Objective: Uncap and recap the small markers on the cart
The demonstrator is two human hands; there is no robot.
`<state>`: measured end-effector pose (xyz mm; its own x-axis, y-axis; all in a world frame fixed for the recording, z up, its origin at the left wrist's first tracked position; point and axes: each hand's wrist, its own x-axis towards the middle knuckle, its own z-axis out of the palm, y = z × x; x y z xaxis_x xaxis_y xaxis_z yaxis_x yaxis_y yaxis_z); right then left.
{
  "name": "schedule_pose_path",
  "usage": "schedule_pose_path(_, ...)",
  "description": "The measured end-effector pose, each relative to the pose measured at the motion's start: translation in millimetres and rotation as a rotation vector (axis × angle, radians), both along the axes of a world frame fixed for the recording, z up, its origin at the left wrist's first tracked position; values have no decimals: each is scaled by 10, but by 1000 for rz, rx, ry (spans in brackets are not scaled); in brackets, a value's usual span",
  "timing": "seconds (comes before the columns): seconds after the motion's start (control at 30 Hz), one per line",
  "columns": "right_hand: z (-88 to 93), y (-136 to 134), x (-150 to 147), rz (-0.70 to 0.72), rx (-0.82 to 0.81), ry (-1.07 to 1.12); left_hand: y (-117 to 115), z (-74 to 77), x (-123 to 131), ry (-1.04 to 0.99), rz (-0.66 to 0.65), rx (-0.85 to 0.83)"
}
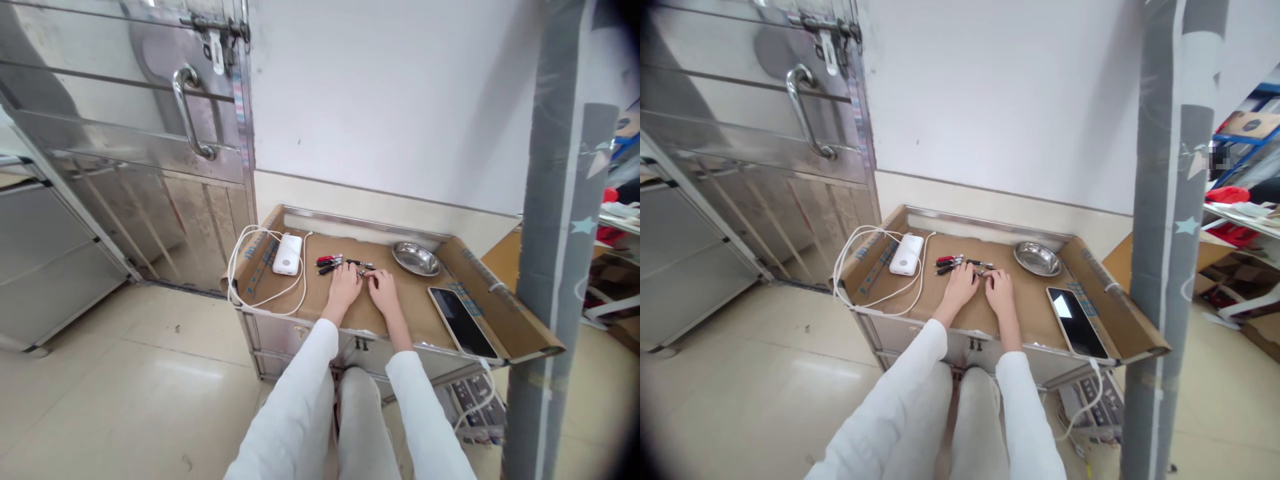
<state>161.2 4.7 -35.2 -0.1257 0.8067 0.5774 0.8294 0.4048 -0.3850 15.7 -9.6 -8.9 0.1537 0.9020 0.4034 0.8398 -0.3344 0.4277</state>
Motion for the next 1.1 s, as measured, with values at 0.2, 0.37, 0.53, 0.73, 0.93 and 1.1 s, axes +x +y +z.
schedule_pose_path(0.2, -7, 40, 15, -2, -10, -23, 4, 14, 19, 6, 1, -5)
schedule_pose_path(0.37, -27, 59, -6, -35, 40, -27, 25, -13, 19, 24, -21, 8)
schedule_pose_path(0.53, -43, 56, -16, -72, 42, -61, 52, -51, 21, 29, -44, 14)
schedule_pose_path(0.73, -38, 53, -13, -83, 39, -90, 56, -40, 10, -3, -110, 17)
schedule_pose_path(0.93, 2, 35, -23, -34, -8, -67, 28, 20, -4, -138, -239, 21)
schedule_pose_path(1.1, 3, 46, -25, 41, 7, 5, 37, 49, -4, -372, -271, 33)
